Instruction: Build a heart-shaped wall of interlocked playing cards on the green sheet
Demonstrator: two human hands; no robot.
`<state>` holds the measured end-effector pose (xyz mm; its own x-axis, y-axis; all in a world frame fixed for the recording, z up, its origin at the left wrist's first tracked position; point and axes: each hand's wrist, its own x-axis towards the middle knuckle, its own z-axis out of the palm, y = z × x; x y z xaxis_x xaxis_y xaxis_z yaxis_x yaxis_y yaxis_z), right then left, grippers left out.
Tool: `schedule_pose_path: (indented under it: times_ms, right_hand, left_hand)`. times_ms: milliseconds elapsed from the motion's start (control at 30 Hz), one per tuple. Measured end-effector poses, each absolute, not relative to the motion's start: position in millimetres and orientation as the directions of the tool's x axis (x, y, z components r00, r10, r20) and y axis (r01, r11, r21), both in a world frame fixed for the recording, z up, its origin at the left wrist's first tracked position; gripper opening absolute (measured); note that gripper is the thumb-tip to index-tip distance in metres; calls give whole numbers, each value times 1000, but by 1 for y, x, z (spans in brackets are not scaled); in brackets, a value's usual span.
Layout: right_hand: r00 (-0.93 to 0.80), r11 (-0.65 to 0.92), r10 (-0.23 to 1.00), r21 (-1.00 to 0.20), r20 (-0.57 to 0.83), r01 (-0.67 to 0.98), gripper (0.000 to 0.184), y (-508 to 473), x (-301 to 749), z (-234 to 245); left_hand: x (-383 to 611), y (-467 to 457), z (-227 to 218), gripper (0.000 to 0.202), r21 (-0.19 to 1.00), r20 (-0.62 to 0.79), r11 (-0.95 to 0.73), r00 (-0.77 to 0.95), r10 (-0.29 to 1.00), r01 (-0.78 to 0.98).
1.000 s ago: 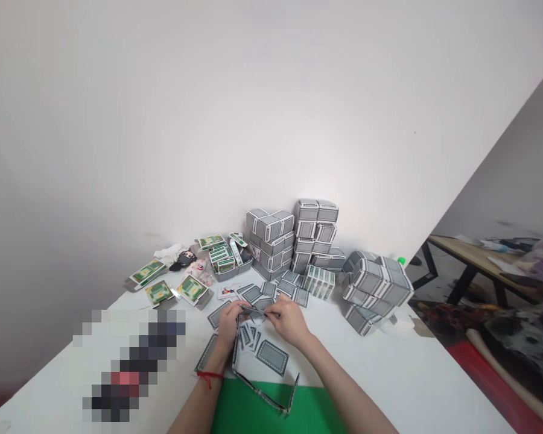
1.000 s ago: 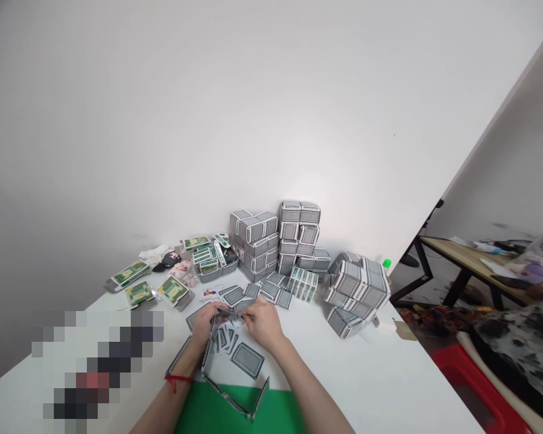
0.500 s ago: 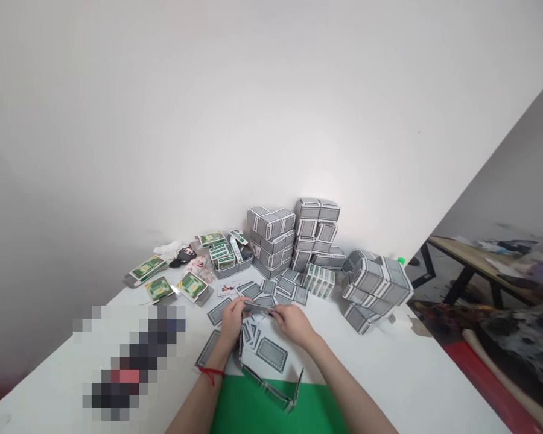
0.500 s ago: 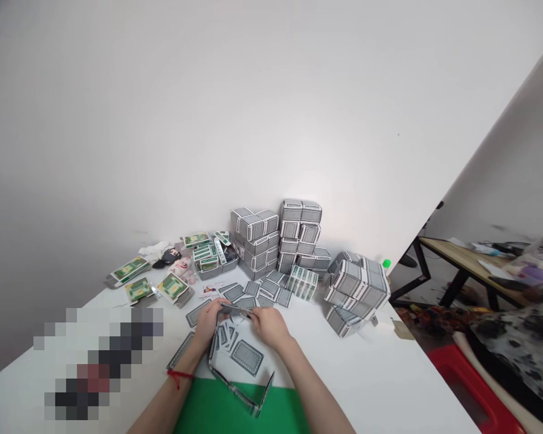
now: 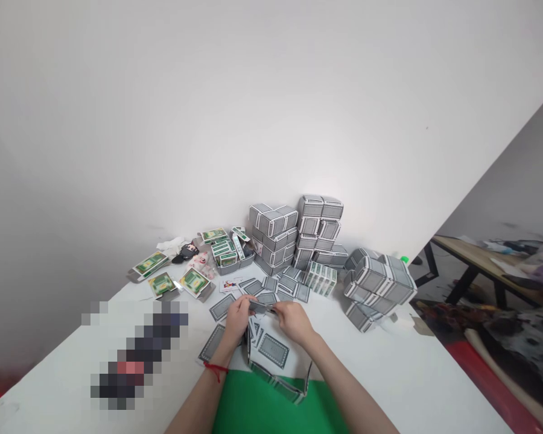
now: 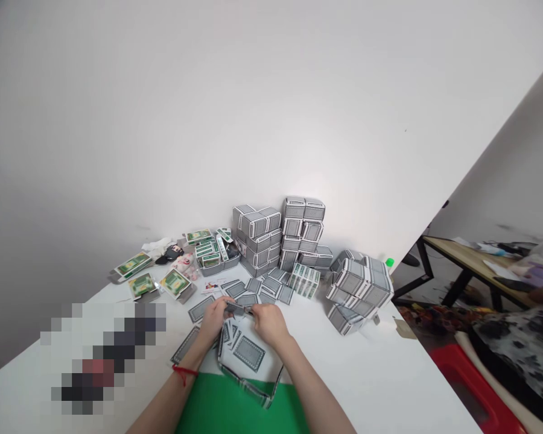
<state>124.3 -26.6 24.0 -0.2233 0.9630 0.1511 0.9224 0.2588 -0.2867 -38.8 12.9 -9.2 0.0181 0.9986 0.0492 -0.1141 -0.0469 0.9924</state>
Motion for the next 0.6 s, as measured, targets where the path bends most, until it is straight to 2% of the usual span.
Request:
schedule_pose_path:
  times_ms: [200,400,533,600]
  right_hand:
    - [-232,266,963,-363,135,893,26,-24,120,25]
    - [-290,273,957,-434,28,858,24,-25,127,29]
    - [-224,217,974,-405,31,888,24,-23,124,33]
    - [-193,183,981,-437,21,881,26,-22,119,33]
  left_hand:
    - [-35,9,-9,21,995,63,-63,-7,998,-73]
    - [-32,7,-7,23,996,65,-64,20,998,-59]
    - [-31,6,-5,26,993,22,-15,54,998,-118]
    - [-32,4,-4,28,988,7,7,92,996,-153]
